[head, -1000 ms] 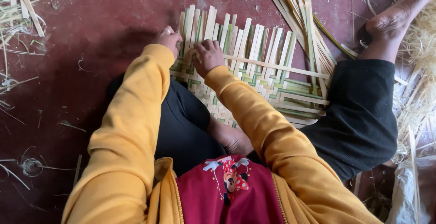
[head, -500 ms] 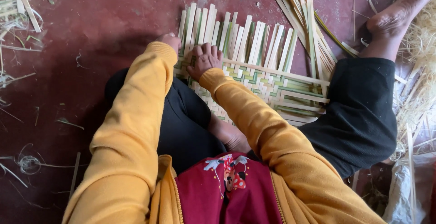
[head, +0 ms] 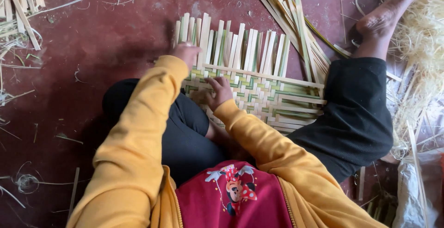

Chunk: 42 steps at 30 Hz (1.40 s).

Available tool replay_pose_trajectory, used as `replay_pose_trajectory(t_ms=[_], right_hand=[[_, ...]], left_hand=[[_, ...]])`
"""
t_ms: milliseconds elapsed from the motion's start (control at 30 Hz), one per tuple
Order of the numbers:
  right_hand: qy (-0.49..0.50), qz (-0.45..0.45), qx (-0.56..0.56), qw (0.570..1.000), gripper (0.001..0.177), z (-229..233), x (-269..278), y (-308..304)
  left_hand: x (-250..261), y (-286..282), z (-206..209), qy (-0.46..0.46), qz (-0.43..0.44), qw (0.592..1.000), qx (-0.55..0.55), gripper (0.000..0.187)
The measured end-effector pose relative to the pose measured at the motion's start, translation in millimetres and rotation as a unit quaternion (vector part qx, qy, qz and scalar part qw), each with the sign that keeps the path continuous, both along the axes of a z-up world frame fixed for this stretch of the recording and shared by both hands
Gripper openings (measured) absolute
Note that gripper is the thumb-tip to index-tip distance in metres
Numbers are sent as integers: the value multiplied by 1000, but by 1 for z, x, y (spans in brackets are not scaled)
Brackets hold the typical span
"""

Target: The person is weaving thin bamboo strips into a mat pattern while sitting on the floor.

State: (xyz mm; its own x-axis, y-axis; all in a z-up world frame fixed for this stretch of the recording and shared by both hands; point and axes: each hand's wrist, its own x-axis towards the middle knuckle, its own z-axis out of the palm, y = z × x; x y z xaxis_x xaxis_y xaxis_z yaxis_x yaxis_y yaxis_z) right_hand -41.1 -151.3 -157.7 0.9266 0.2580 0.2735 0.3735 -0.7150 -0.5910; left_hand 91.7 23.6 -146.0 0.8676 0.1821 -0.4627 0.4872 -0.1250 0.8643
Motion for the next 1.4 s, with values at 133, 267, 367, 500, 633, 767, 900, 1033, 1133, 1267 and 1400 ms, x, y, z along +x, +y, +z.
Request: replay_pose_trajectory(t_ms=[133, 267, 367, 500, 633, 767, 900, 1033, 1133, 1267, 1400], right_hand=[[316, -115, 163, 928, 40, -14, -1, -17], [360, -146, 266, 882, 40, 25, 2, -18], [326, -143, 240, 903, 41, 37, -5, -18], [340, -174, 158, 910, 31, 57, 18, -18], [333, -123, 86, 931, 35, 57, 65, -24], [342, -142, -14, 929, 37, 26, 113, -30], [358, -157, 169, 905, 32, 9, 132, -30], [399, -196, 297, 845, 33, 19, 126, -35], [363, -179, 358, 841, 25, -10, 116, -38], [276, -173, 335, 884, 21, 13, 72, -33], [222, -143, 349, 899, 18, 56, 36, -13]], left_hand=[[3, -33, -30, -223, -442, 781, 380, 29], [-3, -41, 0, -144, -499, 748, 412, 20], [3, -32, -14, -132, -491, 777, 370, 9], [3, -23, -1, -138, -503, 779, 349, 9], [0, -13, -7, -215, -516, 758, 337, 5], [6, -7, -21, -261, -509, 741, 352, 3], [7, -7, -23, -235, -510, 752, 346, 6], [13, -5, -30, -217, -503, 780, 303, 12], [18, 0, -29, -170, -465, 828, 262, 14], [24, 10, -44, -105, -414, 895, 131, 15], [25, -7, -31, -67, -415, 887, 192, 20]])
